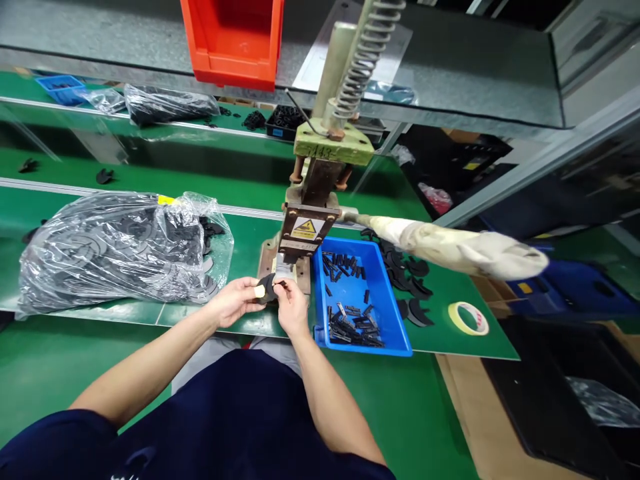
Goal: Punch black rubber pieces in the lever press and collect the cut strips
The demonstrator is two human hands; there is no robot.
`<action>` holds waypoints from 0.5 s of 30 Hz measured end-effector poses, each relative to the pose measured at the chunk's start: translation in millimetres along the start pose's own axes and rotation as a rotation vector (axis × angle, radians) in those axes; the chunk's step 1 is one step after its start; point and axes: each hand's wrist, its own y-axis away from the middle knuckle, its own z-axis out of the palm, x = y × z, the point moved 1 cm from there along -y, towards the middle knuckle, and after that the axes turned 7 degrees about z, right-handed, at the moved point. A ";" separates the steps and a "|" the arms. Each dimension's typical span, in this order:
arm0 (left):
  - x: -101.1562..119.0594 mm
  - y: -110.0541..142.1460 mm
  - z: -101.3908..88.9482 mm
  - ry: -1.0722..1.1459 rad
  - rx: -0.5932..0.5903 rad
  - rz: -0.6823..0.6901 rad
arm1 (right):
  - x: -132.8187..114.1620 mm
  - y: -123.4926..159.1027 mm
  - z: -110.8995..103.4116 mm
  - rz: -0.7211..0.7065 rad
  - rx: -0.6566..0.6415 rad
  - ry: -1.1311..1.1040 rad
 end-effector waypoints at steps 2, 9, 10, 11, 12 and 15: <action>3.7 2.5 -2.3 -0.215 0.027 0.248 | 0.5 2.0 -3.2 -0.035 0.017 0.007; 10.6 11.0 -0.5 -0.441 -0.131 0.365 | -1.6 8.7 -9.7 -0.161 0.029 0.013; 12.0 10.8 1.3 -0.397 -0.146 0.332 | -2.3 8.8 -9.9 -0.173 0.023 0.011; 13.6 10.5 3.3 -0.355 -0.151 0.300 | -3.2 8.9 -10.0 -0.184 0.017 0.007; 15.4 10.0 5.3 -0.323 -0.153 0.264 | -4.1 9.1 -9.9 -0.194 0.013 0.001; 19.2 9.7 10.6 -0.283 -0.160 0.157 | -7.0 11.3 -8.8 -0.206 0.023 -0.018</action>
